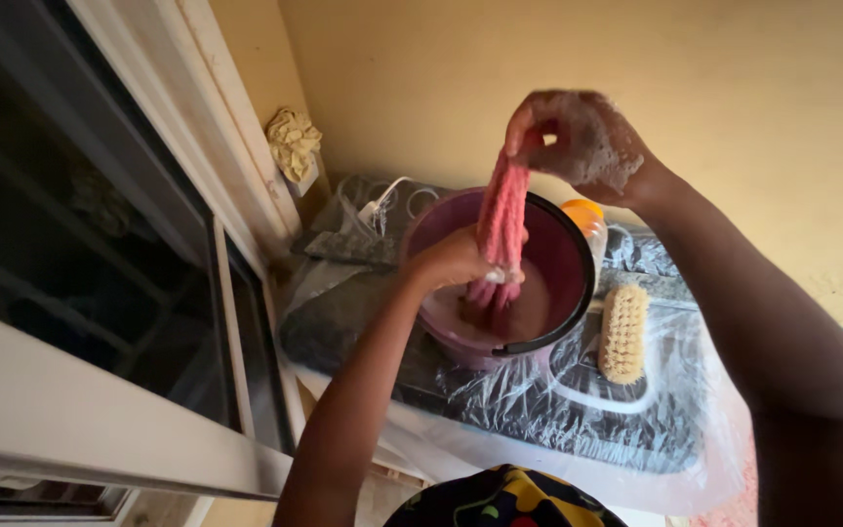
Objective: The person repeatedly dips a pink cloth into a bucket of water, wrings it out, and wipes the lower frame and metal security bars of a window. The person returns to the bucket multiple times to re-wet the cloth and continues wiping the same sections of the window frame and bars.
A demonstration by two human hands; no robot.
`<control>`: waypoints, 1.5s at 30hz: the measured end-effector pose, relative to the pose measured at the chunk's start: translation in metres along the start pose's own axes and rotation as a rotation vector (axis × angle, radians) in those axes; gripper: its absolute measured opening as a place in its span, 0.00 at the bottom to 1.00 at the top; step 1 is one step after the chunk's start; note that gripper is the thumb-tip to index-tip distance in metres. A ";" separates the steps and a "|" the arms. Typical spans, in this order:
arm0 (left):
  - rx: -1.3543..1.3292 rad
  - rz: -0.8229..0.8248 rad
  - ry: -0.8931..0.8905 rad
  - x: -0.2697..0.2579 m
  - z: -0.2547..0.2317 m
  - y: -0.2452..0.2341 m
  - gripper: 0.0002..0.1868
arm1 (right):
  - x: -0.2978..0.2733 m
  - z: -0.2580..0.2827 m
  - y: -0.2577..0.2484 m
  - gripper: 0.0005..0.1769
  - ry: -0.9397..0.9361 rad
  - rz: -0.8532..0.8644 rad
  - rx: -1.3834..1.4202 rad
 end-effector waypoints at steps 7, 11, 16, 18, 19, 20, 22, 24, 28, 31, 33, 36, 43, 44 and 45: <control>0.118 -0.199 -0.308 0.000 0.032 -0.010 0.27 | -0.031 -0.068 0.008 0.06 -0.018 0.005 0.097; 0.593 -0.495 -0.118 0.004 0.041 -0.014 0.19 | -0.070 -0.123 0.040 0.42 -0.257 0.147 0.364; 0.409 -0.526 -0.162 -0.006 0.005 -0.006 0.50 | -0.074 -0.127 0.100 0.60 -0.301 0.422 -0.343; 0.493 -0.613 -0.097 -0.015 -0.020 -0.003 0.52 | -0.068 -0.117 0.116 0.66 0.007 0.445 -0.142; 0.576 -0.652 -0.132 -0.022 -0.028 -0.004 0.48 | -0.068 -0.113 0.119 0.70 0.160 0.455 -0.040; 0.658 -0.689 -0.170 -0.027 -0.035 -0.004 0.44 | -0.066 -0.108 0.119 0.63 0.148 0.404 0.000; 0.131 -0.577 -0.243 -0.023 -0.036 -0.005 0.48 | -0.065 -0.108 0.121 0.50 0.124 0.304 0.077; -0.076 -0.571 -0.233 -0.020 -0.028 -0.006 0.47 | -0.062 -0.123 0.115 0.48 0.062 0.224 0.074; 0.165 -0.713 -0.092 -0.024 -0.006 -0.010 0.37 | -0.075 -0.146 0.113 0.33 -0.409 0.040 -0.357; -0.026 -0.500 -0.302 -0.022 0.012 -0.013 0.32 | -0.076 -0.164 0.121 0.20 0.317 -0.074 0.596; -0.132 -0.339 -0.322 -0.021 0.016 -0.011 0.34 | -0.072 -0.159 0.110 0.14 0.519 -0.248 0.794; -0.002 -0.269 -0.132 -0.020 0.018 -0.003 0.46 | -0.066 -0.144 0.101 0.13 0.577 -0.412 1.048; 0.181 -0.233 -0.474 -0.009 0.042 0.004 0.25 | -0.063 -0.140 0.088 0.15 0.380 -0.519 1.174; 0.200 -0.237 -0.454 -0.011 0.043 0.000 0.26 | -0.065 -0.143 0.087 0.14 0.395 -0.532 1.178; 0.181 -0.225 -0.483 -0.012 0.045 -0.006 0.25 | -0.065 -0.145 0.087 0.13 0.411 -0.545 1.181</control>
Point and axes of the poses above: each hand's wrist, its own x-axis towards the middle knuckle, its own y-axis out of the palm, z = x × y, the point moved 3 cm from there along x, towards the middle knuckle, and after that the axes turned 12 degrees about -y, right-handed, at the moved point
